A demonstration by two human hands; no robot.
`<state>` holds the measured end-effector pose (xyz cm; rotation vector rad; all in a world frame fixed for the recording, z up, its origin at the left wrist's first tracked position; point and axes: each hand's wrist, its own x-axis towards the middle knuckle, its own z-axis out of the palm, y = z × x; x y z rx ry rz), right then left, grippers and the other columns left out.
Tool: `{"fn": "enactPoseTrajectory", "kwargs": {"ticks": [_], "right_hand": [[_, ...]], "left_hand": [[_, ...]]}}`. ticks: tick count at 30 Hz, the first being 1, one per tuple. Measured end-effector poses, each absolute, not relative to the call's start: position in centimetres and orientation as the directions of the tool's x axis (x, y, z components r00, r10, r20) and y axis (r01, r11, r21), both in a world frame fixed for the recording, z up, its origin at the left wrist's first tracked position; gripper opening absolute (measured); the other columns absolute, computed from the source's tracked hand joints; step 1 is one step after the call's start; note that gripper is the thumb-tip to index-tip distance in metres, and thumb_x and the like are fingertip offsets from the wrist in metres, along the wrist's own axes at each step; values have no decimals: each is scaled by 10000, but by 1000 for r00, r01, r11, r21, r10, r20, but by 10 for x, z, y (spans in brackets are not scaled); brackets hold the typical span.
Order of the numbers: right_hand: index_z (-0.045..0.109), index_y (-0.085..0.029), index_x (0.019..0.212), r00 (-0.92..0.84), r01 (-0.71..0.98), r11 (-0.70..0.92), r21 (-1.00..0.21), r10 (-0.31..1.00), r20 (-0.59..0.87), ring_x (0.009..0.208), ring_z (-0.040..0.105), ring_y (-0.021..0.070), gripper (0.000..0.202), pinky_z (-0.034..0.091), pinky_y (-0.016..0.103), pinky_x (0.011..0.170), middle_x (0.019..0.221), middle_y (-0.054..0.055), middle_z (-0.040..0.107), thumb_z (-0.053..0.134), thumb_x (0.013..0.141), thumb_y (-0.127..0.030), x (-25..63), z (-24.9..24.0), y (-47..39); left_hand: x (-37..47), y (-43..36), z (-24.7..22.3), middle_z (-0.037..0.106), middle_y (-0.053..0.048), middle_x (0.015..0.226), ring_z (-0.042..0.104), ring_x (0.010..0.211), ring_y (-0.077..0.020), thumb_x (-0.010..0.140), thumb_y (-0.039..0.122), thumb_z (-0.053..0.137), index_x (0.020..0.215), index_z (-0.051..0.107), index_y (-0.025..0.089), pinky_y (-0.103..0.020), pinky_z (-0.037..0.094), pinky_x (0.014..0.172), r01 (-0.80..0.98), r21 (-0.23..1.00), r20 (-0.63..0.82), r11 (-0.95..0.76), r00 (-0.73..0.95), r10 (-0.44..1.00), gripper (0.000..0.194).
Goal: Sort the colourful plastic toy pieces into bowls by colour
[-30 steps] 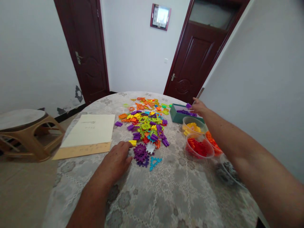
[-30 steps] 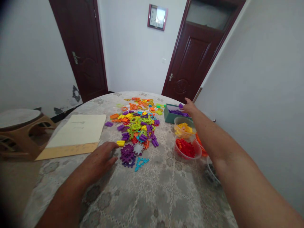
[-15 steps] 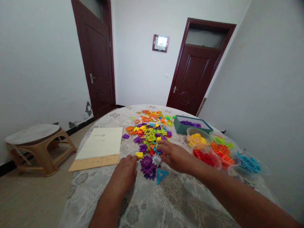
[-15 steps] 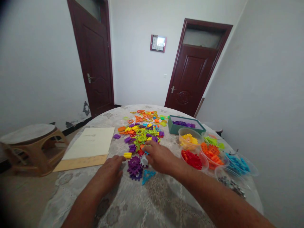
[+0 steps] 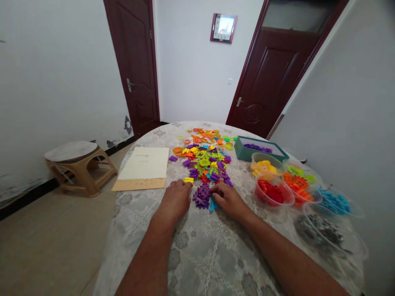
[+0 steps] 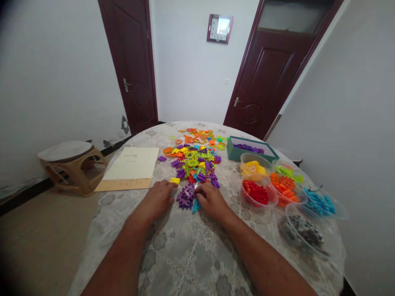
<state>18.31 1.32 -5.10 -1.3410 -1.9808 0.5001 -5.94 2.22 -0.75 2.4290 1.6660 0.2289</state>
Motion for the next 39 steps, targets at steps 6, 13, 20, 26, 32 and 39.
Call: {"fn": "enactPoseTrajectory", "kwargs": {"ticks": [6,13,20,26,32,39], "right_hand": [[628,-219,1362,-321,622,514,-591,855,407,1118,655,245,490,510,442,1023,1264,111,676,640,875,-164,179,-48,7],[661,-198,1331,-420,624,574,-530,818,392,1285,601,250,427,460,440,1129,1366,135,650,636,905,-185,174,-42,1],[682,-224,1274,-364,553,540,-635,842,398,1188,645,254,360,480,442,1078,1263,106,712,675,918,-284,175,-37,0],[647,-227,1042,95,183,64,-981,992,82,488,535,152,321,424,246,466,572,-54,585,664,893,-512,180,-39,10],[582,-229,957,136,3,-76,-997,988,-75,339,325,78,428,203,192,335,487,-110,484,705,814,-612,185,-29,11],[574,-237,892,69,101,-14,-995,998,-7,376,365,91,365,233,199,368,502,-91,481,613,911,-599,196,-7,2]], "left_hand": [[-50,23,-9,659,-140,1331,575,1282,-307,878,249,673,1351,675,244,-417,438,1103,894,248,38,-373,376,926,473],[-48,28,-13,700,-109,1273,598,1243,-276,947,308,628,1227,757,281,-394,424,1104,878,262,68,-401,398,915,309],[-38,21,-1,708,-120,1138,621,1119,-268,1060,437,407,1137,775,257,-392,443,1033,858,277,82,-433,428,900,417],[-41,18,2,704,-118,1214,615,1162,-268,1051,401,442,1277,710,255,-387,441,1042,840,327,98,-432,425,900,380],[-55,20,4,680,-130,1306,598,1231,-272,1007,306,514,1346,653,224,-394,421,1086,856,334,69,-394,395,916,376],[-61,16,15,685,-130,1298,613,1236,-267,999,305,530,1362,625,223,-377,432,1077,876,339,9,-344,362,932,384]]}}
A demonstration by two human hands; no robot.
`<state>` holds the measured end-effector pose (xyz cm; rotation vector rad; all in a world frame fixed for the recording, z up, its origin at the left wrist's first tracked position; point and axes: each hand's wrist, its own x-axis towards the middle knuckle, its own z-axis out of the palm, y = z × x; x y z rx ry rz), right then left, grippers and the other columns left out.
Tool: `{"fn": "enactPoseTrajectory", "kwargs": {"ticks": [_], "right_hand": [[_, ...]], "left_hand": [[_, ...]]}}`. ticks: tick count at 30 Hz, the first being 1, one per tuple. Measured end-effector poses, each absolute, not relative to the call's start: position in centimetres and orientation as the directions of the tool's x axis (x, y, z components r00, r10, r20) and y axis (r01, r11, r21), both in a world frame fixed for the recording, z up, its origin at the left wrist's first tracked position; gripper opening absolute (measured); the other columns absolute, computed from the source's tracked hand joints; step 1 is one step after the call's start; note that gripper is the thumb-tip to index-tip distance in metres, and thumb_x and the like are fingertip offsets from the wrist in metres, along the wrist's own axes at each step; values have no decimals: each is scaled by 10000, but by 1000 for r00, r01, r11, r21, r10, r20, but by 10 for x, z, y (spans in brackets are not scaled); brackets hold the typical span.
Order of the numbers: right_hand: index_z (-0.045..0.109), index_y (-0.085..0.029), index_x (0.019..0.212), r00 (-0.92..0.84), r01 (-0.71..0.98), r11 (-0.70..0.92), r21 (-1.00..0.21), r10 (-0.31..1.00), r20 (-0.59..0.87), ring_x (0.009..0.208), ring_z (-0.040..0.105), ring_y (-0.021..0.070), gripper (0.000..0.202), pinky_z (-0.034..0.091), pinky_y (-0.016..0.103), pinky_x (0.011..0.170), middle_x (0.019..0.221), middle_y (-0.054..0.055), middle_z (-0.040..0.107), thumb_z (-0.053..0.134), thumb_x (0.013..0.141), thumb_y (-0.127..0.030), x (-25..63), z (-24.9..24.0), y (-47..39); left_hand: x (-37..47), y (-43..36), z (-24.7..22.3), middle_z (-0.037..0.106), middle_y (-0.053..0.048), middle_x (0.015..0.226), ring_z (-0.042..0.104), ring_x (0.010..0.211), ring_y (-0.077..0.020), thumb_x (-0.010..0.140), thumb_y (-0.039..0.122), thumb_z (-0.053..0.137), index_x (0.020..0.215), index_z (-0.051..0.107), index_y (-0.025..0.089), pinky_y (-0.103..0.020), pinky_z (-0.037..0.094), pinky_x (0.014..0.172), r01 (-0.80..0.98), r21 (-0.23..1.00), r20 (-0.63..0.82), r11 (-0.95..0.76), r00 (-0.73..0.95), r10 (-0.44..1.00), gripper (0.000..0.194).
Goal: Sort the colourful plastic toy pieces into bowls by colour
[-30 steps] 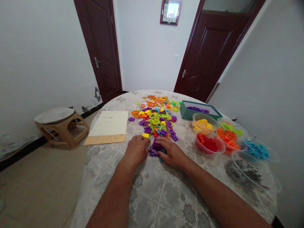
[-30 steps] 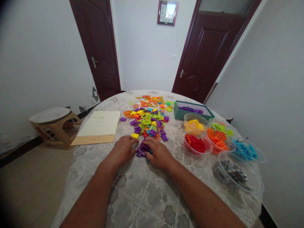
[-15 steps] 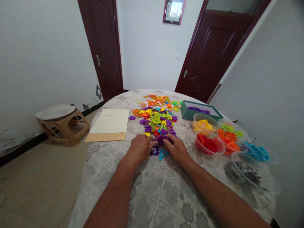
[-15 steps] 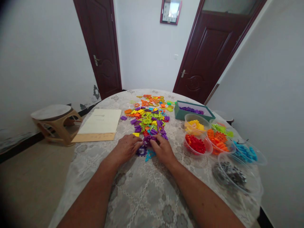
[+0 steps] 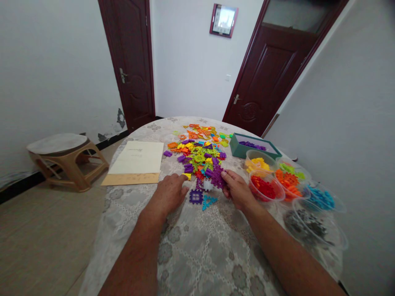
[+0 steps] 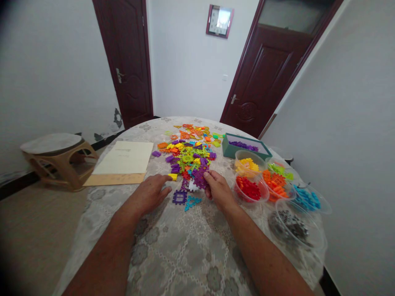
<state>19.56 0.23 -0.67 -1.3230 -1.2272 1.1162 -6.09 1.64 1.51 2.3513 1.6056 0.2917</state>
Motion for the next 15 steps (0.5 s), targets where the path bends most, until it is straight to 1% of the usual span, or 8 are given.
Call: {"fn": "enactPoseTrajectory", "kwargs": {"ticks": [3,5,7,8,10,12,14,15], "right_hand": [[599,-233,857,-59,305,-1,-952,998,-20,394,375,96,339,243,202,389,490,-80,476,580,954,-557,211,20,-10],[659,-222,871,-154,450,31,-893,987,-43,447,432,102,284,294,205,422,555,-50,552,617,944,-493,225,39,-14],[718,-214,875,-187,552,108,-827,982,3,554,522,118,202,370,213,482,687,-6,653,676,905,-409,243,55,-10],[738,-209,859,-179,590,141,-795,983,41,598,550,124,173,392,214,506,733,8,680,698,883,-376,253,63,-4],[751,-201,810,-108,644,126,-754,991,73,590,555,122,148,387,206,496,701,6,679,731,847,-343,279,75,17],[740,-188,771,44,657,-1,-754,998,37,474,490,98,149,324,192,426,563,-25,609,765,815,-328,308,86,46],[725,-169,746,244,612,-145,-777,970,11,390,430,82,143,279,183,376,467,-47,539,804,779,-283,335,94,80],[716,-158,741,328,579,-189,-793,945,15,375,423,80,137,280,179,365,447,-48,525,812,770,-252,346,98,97]], "left_hand": [[-65,17,15,684,-133,1305,618,1236,-276,975,318,572,1358,623,232,-369,445,1055,890,330,-20,-315,341,940,396],[-69,20,12,681,-126,1319,623,1233,-282,935,331,631,1361,619,252,-369,450,1047,900,322,-39,-293,321,946,432],[-73,24,7,675,-128,1330,628,1232,-292,894,347,680,1387,604,257,-379,453,1048,913,296,-59,-281,311,949,506],[-75,26,5,668,-133,1339,624,1243,-299,880,352,693,1404,594,253,-387,453,1054,918,279,-60,-281,308,949,542],[-79,29,1,651,-138,1362,613,1261,-309,855,353,706,1429,578,248,-402,452,1066,926,254,-59,-280,304,951,597],[-82,31,-2,635,-135,1382,606,1263,-314,843,345,702,1451,563,249,-412,450,1074,932,239,-65,-271,293,954,631],[-85,31,-4,625,-134,1389,606,1251,-318,849,336,683,1470,550,246,-424,448,1078,942,226,-78,-250,273,959,641],[-86,31,-4,623,-137,1388,604,1249,-322,853,331,674,1478,545,240,-430,447,1079,946,219,-85,-240,264,961,645]]}}
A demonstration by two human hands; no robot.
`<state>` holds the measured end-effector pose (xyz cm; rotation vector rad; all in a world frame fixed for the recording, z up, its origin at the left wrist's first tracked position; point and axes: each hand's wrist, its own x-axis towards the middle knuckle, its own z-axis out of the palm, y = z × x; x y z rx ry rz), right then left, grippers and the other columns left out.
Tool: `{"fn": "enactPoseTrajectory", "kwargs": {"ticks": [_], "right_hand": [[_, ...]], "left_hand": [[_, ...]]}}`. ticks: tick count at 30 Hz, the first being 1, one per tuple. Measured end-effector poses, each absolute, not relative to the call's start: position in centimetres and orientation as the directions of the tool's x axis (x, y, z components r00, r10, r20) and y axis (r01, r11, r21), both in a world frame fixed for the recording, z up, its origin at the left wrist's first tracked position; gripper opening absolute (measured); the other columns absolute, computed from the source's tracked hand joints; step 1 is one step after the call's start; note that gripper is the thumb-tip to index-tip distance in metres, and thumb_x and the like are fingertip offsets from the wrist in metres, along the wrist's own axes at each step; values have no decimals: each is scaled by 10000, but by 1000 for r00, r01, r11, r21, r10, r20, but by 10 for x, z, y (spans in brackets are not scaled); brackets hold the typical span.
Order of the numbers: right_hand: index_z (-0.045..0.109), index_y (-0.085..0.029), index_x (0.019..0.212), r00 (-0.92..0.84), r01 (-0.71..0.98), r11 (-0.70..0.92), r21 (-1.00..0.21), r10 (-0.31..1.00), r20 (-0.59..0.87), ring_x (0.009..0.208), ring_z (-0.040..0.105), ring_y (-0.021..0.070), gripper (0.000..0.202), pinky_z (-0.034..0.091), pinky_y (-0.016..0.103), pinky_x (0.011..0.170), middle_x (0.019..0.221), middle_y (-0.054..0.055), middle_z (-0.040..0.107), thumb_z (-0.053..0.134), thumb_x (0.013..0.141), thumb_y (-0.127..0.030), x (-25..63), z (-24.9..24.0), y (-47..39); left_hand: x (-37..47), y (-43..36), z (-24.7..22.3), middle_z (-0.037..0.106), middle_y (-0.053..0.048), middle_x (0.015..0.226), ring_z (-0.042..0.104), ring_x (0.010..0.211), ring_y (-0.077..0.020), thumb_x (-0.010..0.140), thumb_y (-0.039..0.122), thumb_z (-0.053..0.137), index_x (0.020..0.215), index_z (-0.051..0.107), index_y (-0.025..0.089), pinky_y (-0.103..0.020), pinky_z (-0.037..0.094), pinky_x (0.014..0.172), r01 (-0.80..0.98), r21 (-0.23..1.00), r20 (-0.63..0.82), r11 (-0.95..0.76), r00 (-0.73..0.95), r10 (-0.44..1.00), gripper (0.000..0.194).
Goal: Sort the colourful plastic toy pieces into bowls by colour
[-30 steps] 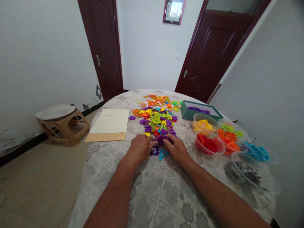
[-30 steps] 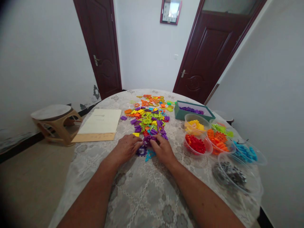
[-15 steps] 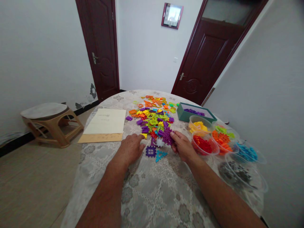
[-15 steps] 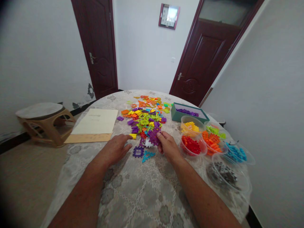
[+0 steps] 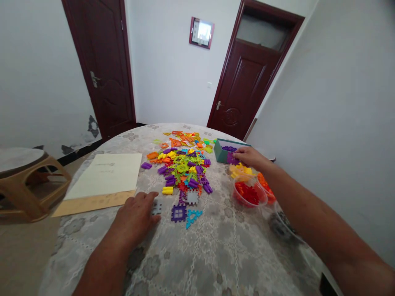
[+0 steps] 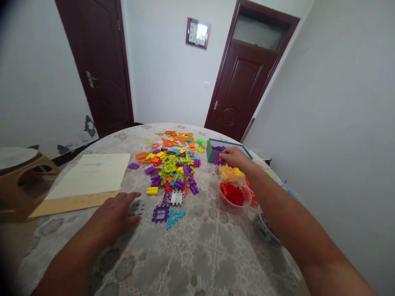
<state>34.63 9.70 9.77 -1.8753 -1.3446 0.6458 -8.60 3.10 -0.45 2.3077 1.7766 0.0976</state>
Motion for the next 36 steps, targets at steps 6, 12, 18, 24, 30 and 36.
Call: {"fn": "enactPoseTrajectory", "kwargs": {"ticks": [6,12,18,24,30,36], "right_hand": [[636,-132,843,544,432,-200,-879,836,77,464,566,106,109,495,211,467,567,-2,608,737,821,-97,384,104,167],[641,-124,1032,562,450,-154,-879,815,145,551,617,115,155,525,232,533,686,-3,614,652,889,-64,372,99,185],[775,-195,1026,-73,786,164,-596,982,174,769,687,188,192,546,307,724,878,61,739,759,844,-139,281,79,118],[670,-300,1300,-446,867,447,-219,893,56,1094,676,288,448,528,387,899,1365,101,656,723,870,-188,188,18,17],[685,-210,1181,-357,881,379,-282,925,130,1096,671,256,269,502,350,918,1257,125,685,562,943,-189,192,-9,7],[645,-184,1207,55,587,54,-808,993,107,662,679,200,322,527,297,649,717,13,705,508,976,-363,209,-11,-1]], "left_hand": [[-88,33,-7,621,-140,1375,580,1268,-334,860,310,655,1502,528,222,-439,432,1098,954,215,-148,-208,243,959,660],[-86,31,0,618,-141,1363,583,1260,-319,885,266,642,1489,528,214,-419,428,1106,961,206,-165,-187,223,961,617],[-80,27,9,639,-153,1305,613,1230,-314,883,247,659,1392,592,192,-399,457,1064,959,204,-174,-197,233,957,516],[-70,20,12,639,-170,1315,616,1235,-305,906,312,667,1330,620,160,-369,464,1053,918,286,-130,-277,323,937,453],[-63,20,2,653,-154,1261,638,1169,-292,890,305,675,1272,650,172,-367,474,1020,867,344,-50,-360,400,915,405],[-59,21,2,695,-128,1202,658,1113,-288,883,373,663,1250,672,209,-375,491,966,735,557,72,-387,422,904,402]]}}
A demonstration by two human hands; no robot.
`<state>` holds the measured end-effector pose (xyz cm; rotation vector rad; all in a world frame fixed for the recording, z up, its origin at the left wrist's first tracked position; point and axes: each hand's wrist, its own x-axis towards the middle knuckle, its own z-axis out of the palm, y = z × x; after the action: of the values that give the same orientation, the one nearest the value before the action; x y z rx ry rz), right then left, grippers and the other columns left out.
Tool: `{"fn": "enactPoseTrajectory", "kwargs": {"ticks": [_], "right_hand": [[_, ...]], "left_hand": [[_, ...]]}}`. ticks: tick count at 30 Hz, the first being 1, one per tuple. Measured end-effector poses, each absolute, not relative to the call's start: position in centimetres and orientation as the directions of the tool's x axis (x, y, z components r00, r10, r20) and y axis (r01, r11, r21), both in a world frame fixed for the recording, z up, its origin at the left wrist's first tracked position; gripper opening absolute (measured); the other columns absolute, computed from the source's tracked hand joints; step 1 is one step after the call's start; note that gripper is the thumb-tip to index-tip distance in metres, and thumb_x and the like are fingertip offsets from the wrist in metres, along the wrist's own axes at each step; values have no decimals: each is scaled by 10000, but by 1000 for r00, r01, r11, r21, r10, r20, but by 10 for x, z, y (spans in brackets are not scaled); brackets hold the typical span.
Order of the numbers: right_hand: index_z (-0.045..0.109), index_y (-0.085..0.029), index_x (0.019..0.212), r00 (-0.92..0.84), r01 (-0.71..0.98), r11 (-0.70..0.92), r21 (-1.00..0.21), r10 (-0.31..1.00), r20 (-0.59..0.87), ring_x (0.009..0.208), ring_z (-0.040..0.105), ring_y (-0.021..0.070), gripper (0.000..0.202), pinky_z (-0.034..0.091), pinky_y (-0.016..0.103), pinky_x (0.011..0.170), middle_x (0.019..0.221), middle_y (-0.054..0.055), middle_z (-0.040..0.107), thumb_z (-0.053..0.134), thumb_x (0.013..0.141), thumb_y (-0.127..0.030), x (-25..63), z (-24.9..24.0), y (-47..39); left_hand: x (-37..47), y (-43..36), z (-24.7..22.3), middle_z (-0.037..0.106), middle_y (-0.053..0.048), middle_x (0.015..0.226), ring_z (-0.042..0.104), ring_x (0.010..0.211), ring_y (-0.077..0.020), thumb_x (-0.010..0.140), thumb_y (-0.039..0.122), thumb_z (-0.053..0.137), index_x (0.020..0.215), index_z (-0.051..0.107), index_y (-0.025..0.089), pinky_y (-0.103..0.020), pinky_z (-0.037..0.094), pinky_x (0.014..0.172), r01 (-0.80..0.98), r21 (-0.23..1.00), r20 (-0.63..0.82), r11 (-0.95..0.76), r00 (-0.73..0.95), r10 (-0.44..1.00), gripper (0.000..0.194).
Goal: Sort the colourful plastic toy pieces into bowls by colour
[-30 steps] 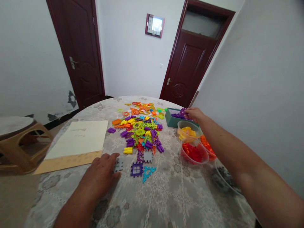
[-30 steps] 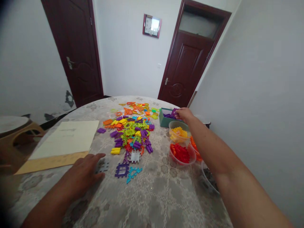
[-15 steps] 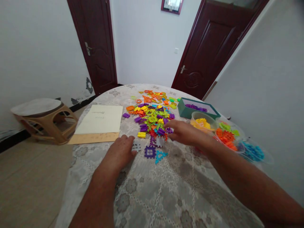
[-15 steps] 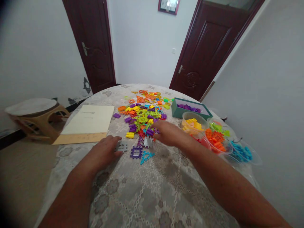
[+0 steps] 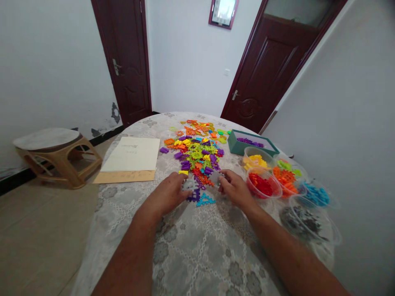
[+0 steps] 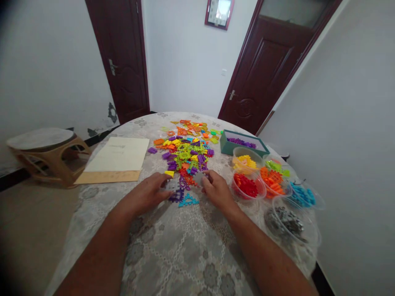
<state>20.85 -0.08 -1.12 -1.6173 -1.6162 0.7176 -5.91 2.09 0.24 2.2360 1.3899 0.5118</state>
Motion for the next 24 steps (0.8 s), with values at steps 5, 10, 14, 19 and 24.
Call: {"fn": "enactPoseTrajectory", "kwargs": {"ticks": [5,10,14,19,24], "right_hand": [[591,-168,1235,128,193,1,-981,991,26,623,682,190,447,557,293,597,725,7,716,627,902,-463,197,-25,-9],[620,-194,1188,106,141,155,-978,980,171,728,696,187,360,578,303,671,814,9,711,616,925,-440,182,-29,-18],[662,-222,1212,73,314,226,-922,963,260,742,674,170,293,556,301,720,856,8,703,559,977,-362,179,-29,-23],[645,-220,1057,64,140,-3,-990,998,6,657,644,165,149,558,291,643,758,-13,653,581,953,-305,180,-25,-15],[571,-225,983,-171,-212,-183,-960,974,-148,607,640,152,131,568,280,573,747,-23,648,575,986,-356,179,-21,-8]], "left_hand": [[-51,16,15,732,-81,1092,686,978,-253,911,519,618,1161,701,213,-365,527,870,490,815,36,-310,491,870,403],[-33,8,19,715,-59,977,691,922,-225,932,559,568,1060,678,185,-350,571,812,210,976,-96,-51,632,769,410],[-27,9,14,699,-48,978,688,895,-213,900,518,626,1037,639,185,-349,578,800,250,966,-111,-71,644,757,361],[-30,24,2,688,-62,1030,684,897,-250,857,533,671,1220,604,209,-414,574,825,521,727,176,-447,488,855,491],[-23,38,-12,657,-105,1123,661,1036,-301,900,495,628,1238,614,218,-485,556,935,504,424,511,-752,552,658,438]]}}
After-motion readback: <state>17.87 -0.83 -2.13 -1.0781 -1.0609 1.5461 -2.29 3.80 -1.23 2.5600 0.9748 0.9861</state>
